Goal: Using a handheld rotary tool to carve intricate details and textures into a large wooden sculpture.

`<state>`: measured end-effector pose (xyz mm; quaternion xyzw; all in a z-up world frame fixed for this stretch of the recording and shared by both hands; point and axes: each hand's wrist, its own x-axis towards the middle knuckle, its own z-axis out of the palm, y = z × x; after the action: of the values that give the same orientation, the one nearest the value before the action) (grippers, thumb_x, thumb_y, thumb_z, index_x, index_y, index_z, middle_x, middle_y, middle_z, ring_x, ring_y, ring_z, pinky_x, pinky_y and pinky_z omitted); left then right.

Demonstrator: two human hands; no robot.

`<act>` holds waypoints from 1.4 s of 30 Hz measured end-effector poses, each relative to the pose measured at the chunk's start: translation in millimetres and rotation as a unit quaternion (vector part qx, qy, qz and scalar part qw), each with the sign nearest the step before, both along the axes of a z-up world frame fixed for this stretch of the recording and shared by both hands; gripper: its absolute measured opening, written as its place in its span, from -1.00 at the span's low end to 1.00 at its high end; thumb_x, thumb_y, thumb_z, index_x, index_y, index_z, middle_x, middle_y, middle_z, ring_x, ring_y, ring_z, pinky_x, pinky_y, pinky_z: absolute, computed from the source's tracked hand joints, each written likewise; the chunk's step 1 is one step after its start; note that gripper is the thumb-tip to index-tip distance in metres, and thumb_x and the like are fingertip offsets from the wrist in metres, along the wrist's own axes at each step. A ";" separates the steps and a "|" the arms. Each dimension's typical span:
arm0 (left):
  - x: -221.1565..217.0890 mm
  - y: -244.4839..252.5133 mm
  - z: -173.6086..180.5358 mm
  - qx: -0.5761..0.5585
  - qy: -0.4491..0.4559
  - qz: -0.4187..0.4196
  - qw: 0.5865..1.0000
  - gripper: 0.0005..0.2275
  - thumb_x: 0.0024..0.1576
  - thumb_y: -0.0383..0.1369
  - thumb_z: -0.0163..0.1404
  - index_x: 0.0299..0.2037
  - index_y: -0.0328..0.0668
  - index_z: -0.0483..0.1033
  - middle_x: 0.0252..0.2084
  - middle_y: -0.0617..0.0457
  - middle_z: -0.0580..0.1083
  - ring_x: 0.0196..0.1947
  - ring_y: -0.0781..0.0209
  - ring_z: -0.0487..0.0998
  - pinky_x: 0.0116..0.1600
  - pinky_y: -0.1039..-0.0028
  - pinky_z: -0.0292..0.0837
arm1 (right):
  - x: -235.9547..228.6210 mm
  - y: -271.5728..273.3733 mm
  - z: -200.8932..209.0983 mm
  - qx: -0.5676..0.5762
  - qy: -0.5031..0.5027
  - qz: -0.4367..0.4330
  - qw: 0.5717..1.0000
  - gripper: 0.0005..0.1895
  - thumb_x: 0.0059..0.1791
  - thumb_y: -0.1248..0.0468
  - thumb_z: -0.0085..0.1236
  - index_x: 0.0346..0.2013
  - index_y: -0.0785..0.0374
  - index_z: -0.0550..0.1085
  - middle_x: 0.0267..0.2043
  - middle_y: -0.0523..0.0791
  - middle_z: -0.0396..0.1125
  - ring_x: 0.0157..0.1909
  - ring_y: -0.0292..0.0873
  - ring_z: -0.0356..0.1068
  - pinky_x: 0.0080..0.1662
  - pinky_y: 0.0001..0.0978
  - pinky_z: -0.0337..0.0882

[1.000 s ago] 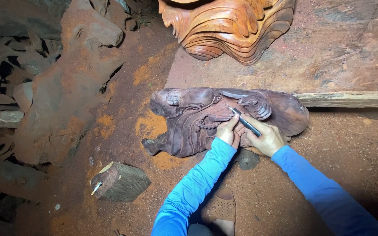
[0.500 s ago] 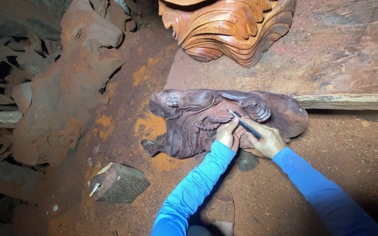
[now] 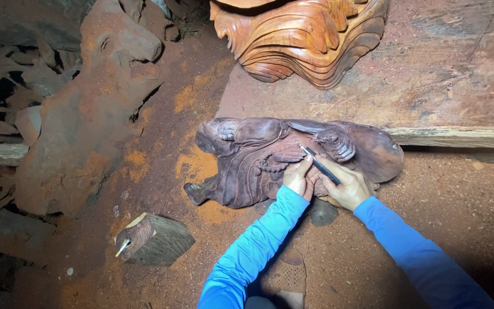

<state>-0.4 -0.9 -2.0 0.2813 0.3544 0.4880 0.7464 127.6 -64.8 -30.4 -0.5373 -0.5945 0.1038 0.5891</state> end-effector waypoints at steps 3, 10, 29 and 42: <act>-2.0 0.1 -2.5 -0.003 -0.003 -0.005 1.000 -0.88 0.21 -0.39 0.15 -0.25 -0.31 0.63 -0.26 -0.20 0.63 -0.28 0.03 0.70 -0.13 0.35 0.69 | 0.2 -1.5 2.4 0.003 0.001 0.008 1.000 -0.56 -0.11 0.24 0.27 0.08 -0.05 0.59 0.01 -0.08 0.53 0.01 0.05 0.51 -0.08 -0.11 0.56; -2.7 5.7 -15.2 0.008 0.004 -0.011 1.000 -0.89 0.21 -0.40 0.15 -0.22 -0.30 0.64 -0.24 -0.22 0.62 -0.27 -0.01 0.70 -0.12 0.30 0.69 | 0.7 -3.8 4.9 0.012 -0.004 0.004 1.000 -0.59 -0.08 0.23 0.25 0.07 -0.03 0.59 0.01 -0.06 0.53 0.01 0.07 0.51 -0.07 -0.08 0.56; -14.6 -62.7 51.0 0.004 -0.044 -0.098 0.994 -0.91 0.15 -0.46 0.23 -0.28 -0.35 0.66 -0.32 -0.10 0.60 -0.32 0.09 0.66 -0.14 0.30 0.68 | 2.7 -97.3 89.4 -0.197 -0.089 -0.007 0.976 -0.35 -0.15 0.16 0.23 0.26 -0.22 0.42 -0.01 -0.06 0.53 -0.07 0.11 0.53 -0.13 0.03 0.57; 24.2 -22.0 -2.0 -0.079 -0.393 -0.206 0.893 -0.68 0.25 -0.23 -0.06 0.19 -0.04 0.46 0.04 0.01 0.53 0.01 0.04 0.52 0.18 0.15 0.36 | -34.7 11.4 235.7 -0.387 -0.584 0.021 0.714 -0.27 -0.15 0.08 0.15 0.35 -0.24 0.30 0.06 -0.12 0.47 -0.12 0.13 0.57 -0.06 -0.04 0.57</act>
<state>23.9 -22.9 -4.0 0.0729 0.0037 0.3642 0.9284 93.0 -53.4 205.2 -0.6592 -0.7395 0.0029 -0.1367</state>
